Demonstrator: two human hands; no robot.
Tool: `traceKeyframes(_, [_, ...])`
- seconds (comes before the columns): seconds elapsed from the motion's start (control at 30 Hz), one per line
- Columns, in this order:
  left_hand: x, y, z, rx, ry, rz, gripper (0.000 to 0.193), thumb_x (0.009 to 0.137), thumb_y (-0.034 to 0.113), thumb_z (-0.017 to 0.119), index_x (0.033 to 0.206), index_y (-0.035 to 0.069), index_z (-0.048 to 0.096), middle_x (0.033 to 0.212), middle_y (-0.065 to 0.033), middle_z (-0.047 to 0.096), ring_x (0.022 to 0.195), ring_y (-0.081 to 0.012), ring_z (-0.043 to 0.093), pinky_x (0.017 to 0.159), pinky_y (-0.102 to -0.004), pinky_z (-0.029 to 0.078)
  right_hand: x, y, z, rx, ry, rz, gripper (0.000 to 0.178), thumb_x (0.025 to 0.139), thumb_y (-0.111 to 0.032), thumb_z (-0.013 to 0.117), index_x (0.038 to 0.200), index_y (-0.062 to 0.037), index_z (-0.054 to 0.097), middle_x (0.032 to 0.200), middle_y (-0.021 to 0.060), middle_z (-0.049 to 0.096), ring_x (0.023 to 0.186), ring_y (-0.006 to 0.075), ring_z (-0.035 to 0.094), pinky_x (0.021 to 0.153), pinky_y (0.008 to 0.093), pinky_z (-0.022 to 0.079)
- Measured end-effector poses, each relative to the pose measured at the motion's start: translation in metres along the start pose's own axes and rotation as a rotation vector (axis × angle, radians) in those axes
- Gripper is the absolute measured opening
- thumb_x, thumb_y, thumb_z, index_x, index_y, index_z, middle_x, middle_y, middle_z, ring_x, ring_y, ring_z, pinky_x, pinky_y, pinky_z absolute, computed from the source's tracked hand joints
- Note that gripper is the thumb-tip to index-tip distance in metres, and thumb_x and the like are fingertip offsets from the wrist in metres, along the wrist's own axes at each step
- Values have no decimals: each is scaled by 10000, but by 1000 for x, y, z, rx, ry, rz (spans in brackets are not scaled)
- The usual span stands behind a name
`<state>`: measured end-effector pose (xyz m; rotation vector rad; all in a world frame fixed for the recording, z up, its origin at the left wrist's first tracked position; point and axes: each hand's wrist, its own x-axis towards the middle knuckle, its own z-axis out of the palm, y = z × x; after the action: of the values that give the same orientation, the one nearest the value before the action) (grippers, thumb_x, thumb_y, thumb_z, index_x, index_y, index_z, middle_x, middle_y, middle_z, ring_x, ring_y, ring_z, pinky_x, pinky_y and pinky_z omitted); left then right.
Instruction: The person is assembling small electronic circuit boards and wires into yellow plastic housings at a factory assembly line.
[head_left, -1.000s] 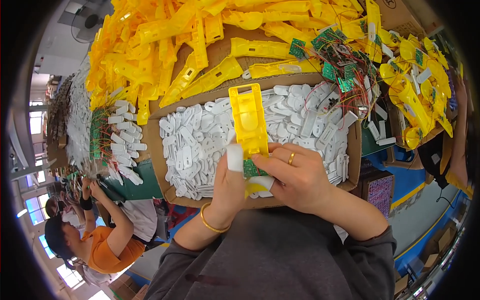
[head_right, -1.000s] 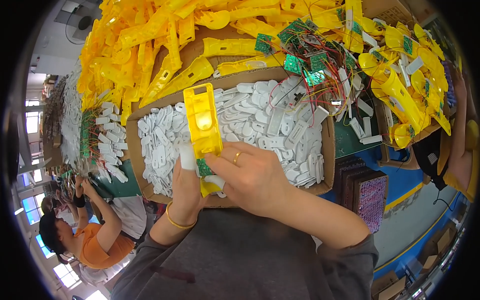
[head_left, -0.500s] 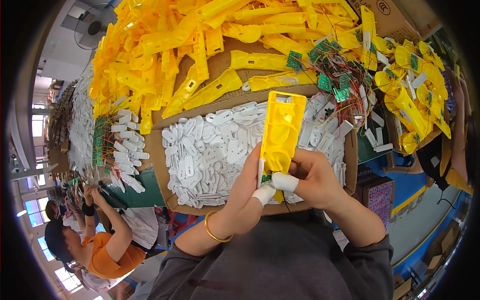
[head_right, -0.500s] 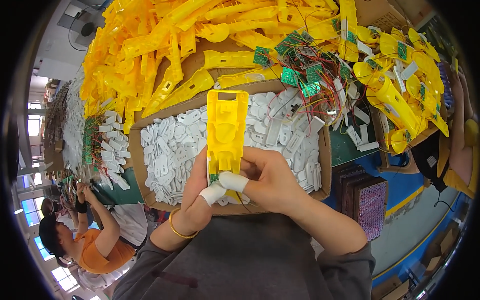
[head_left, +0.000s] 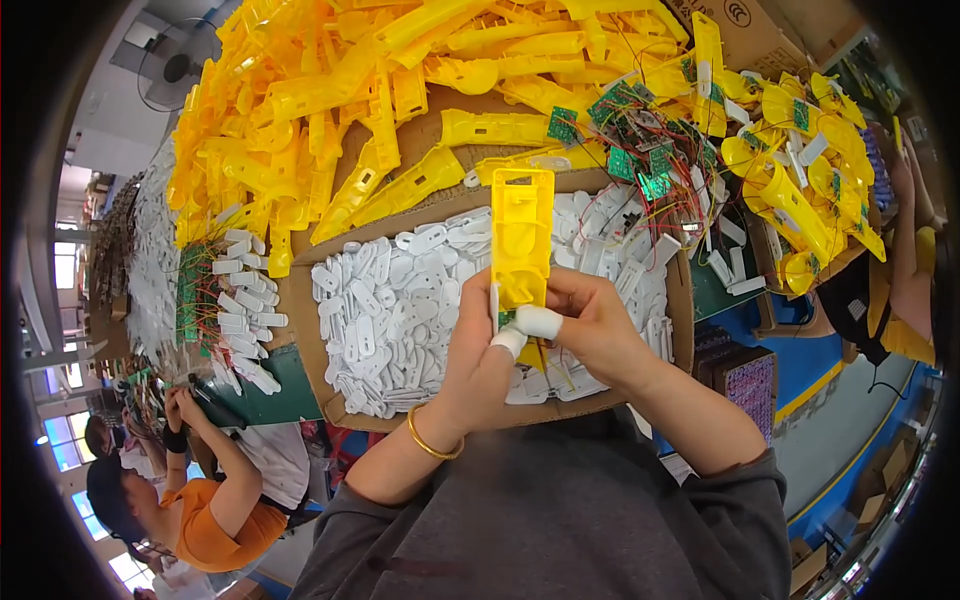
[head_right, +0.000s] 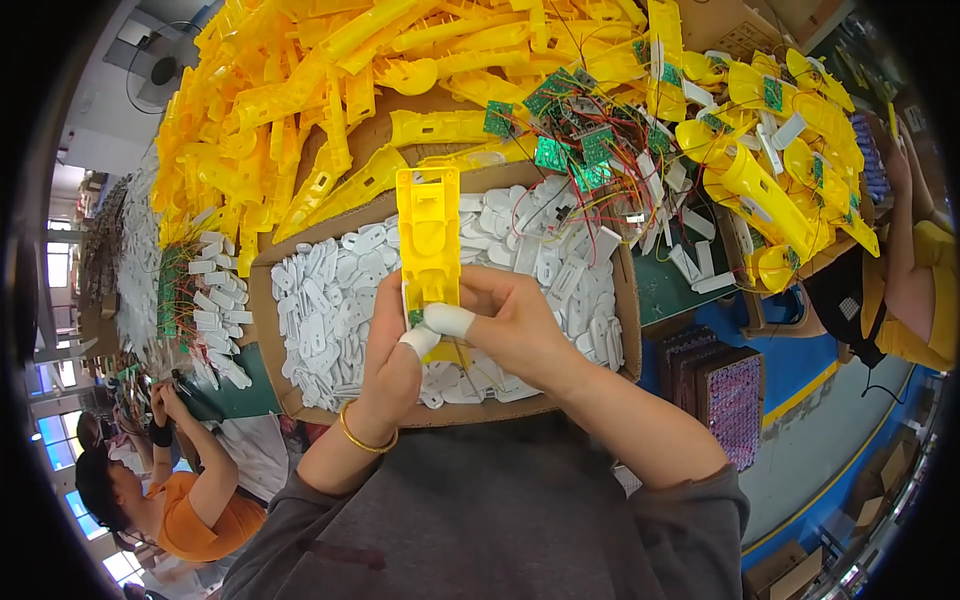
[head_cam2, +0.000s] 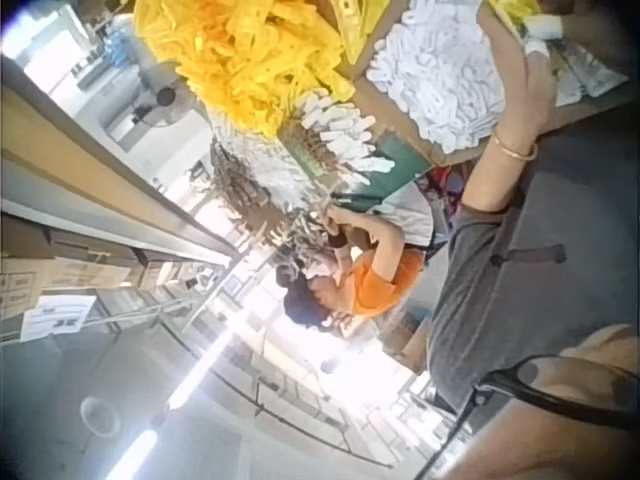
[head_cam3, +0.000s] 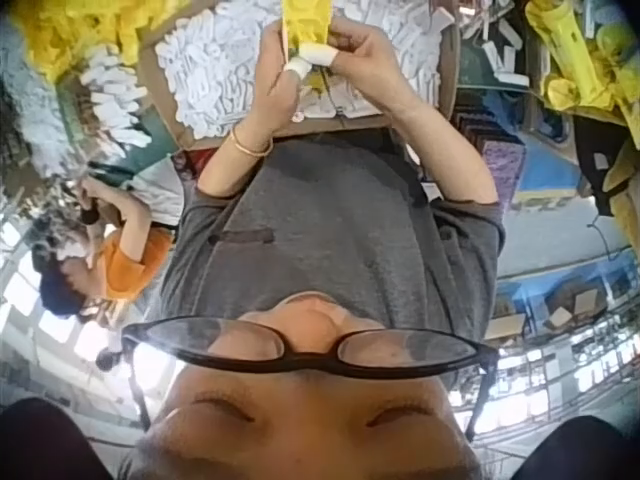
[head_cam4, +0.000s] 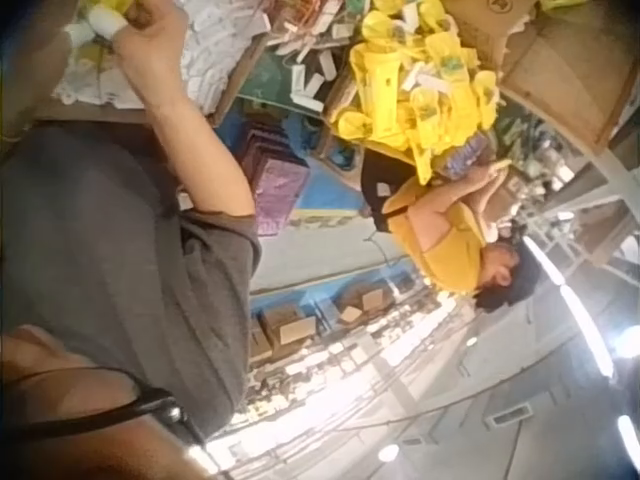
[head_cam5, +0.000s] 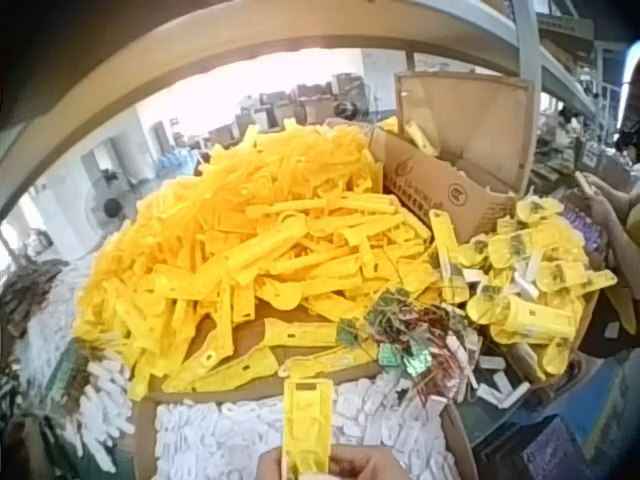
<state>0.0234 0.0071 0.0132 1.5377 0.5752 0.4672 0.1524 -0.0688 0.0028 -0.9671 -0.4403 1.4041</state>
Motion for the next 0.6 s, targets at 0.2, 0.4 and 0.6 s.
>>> traceKeyframes(0.2, [7,23,-6,-488,-174,-239,680,757,53,535,1348,24,200,1237,-145,422,1151,-240,445,965,-343,376,-14,-31,1,-84,-23,-60,531,779,-60,633,1268,-26,429,1112,71,573,994,161,567,861,308,453])
traceKeyframes(0.4, [-6,25,-45,215,-64,120,581,785,9,550,1323,41,333,1382,-109,254,1281,-215,288,1012,-383,306,-36,-164,-88,-60,423,-522,399,874,-217,543,1192,13,466,1143,88,560,1046,199,557,892,352,464])
traceKeyframes(0.6, [48,11,-111,404,171,55,257,821,1,515,1074,18,559,939,-66,612,890,-163,589,791,-267,454,-72,-283,-195,-157,801,-770,420,955,-147,374,1323,49,320,1324,154,406,1265,247,357,1089,357,235])
